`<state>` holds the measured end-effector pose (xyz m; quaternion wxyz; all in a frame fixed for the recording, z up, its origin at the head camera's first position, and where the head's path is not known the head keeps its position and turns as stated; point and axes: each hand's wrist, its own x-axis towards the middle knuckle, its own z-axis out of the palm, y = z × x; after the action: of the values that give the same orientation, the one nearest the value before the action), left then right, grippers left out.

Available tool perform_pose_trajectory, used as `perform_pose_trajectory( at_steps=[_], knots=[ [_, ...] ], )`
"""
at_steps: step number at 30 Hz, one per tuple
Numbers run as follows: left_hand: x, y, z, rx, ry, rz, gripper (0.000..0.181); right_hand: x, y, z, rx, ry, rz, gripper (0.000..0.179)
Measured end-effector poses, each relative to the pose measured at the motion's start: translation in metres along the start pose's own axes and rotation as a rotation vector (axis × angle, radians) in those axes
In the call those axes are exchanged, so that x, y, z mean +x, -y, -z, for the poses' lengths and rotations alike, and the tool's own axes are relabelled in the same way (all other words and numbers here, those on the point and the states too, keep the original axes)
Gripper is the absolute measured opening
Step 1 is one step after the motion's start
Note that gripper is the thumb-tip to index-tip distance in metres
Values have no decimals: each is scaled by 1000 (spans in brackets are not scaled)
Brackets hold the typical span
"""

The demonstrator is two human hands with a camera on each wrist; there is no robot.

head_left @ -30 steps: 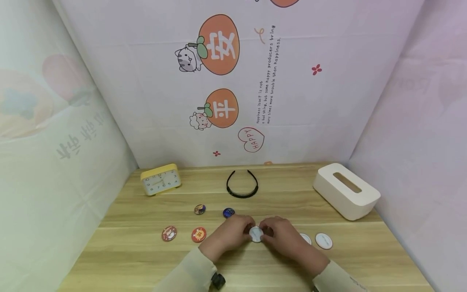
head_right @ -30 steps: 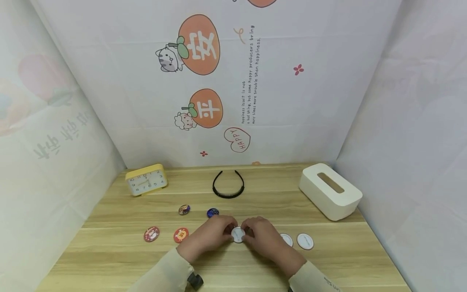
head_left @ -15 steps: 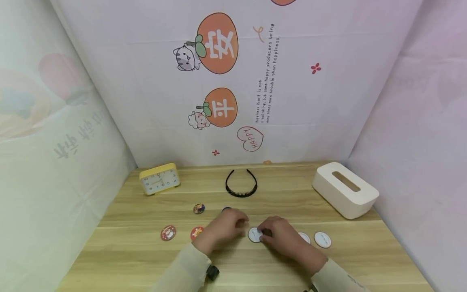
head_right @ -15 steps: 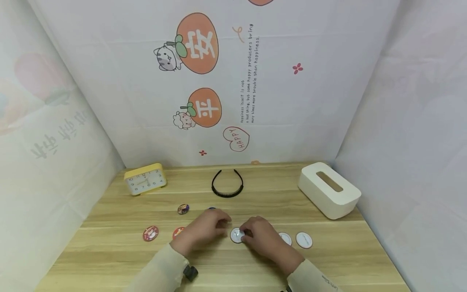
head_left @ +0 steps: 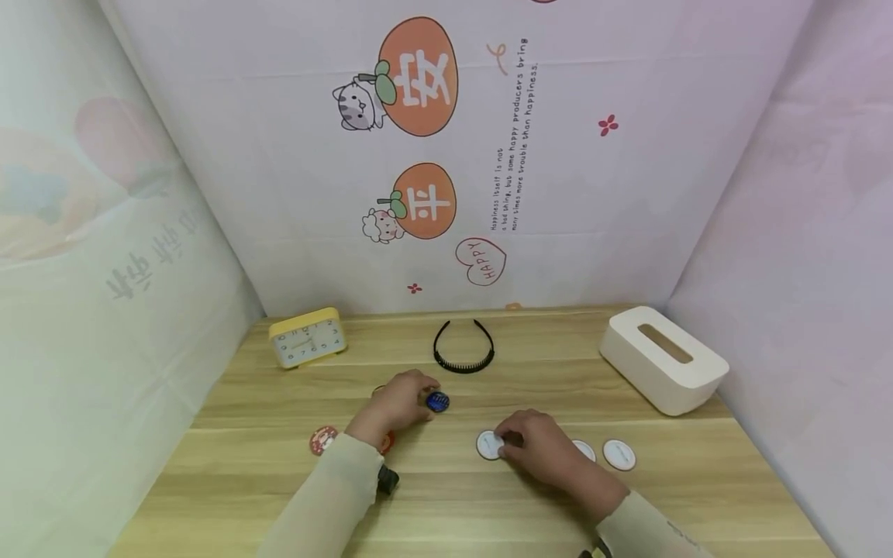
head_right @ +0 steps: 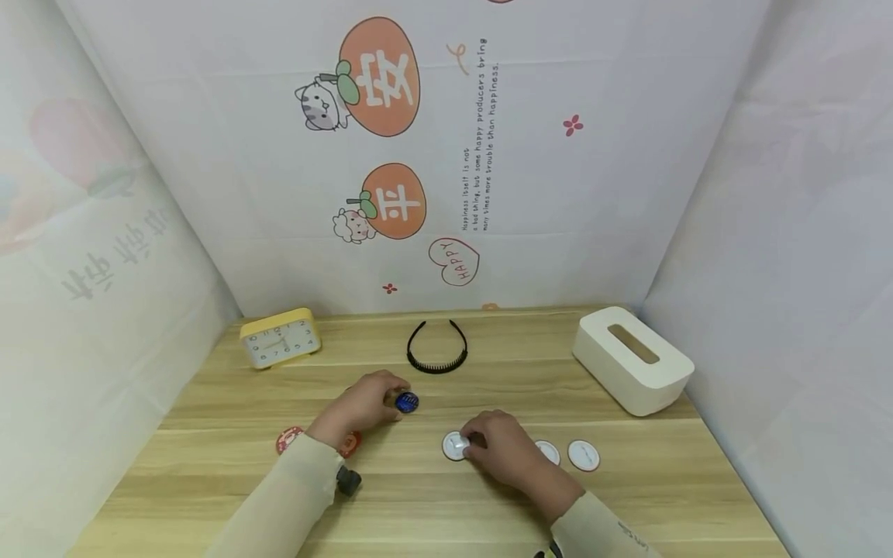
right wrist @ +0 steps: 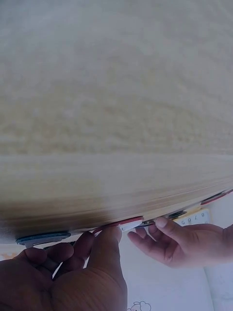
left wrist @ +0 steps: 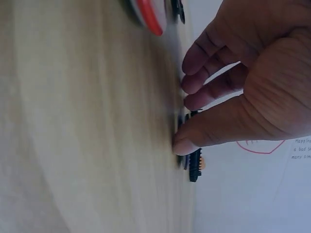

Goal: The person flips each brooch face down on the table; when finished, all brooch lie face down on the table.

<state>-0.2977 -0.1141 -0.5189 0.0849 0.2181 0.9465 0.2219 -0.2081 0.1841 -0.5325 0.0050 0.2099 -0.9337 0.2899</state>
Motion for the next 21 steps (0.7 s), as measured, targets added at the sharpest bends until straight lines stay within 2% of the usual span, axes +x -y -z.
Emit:
perform_pose_trajectory(
  at_steps=[5,11,16,21],
  knots=[
    [-2,-1,-3,-24,6,-36,40,0,2,0,9,8,2,19],
    [-18,-4,-7,-85,19,-82,37,1,0,-1,0,12,6,19],
    [-35,-10,-12,-46,21,-127,35,0,1,-1,5,13,-5,19],
    [-44,-18,-15,-17,15,-152,34,0,3,1,8,10,-24,20]
  ],
)
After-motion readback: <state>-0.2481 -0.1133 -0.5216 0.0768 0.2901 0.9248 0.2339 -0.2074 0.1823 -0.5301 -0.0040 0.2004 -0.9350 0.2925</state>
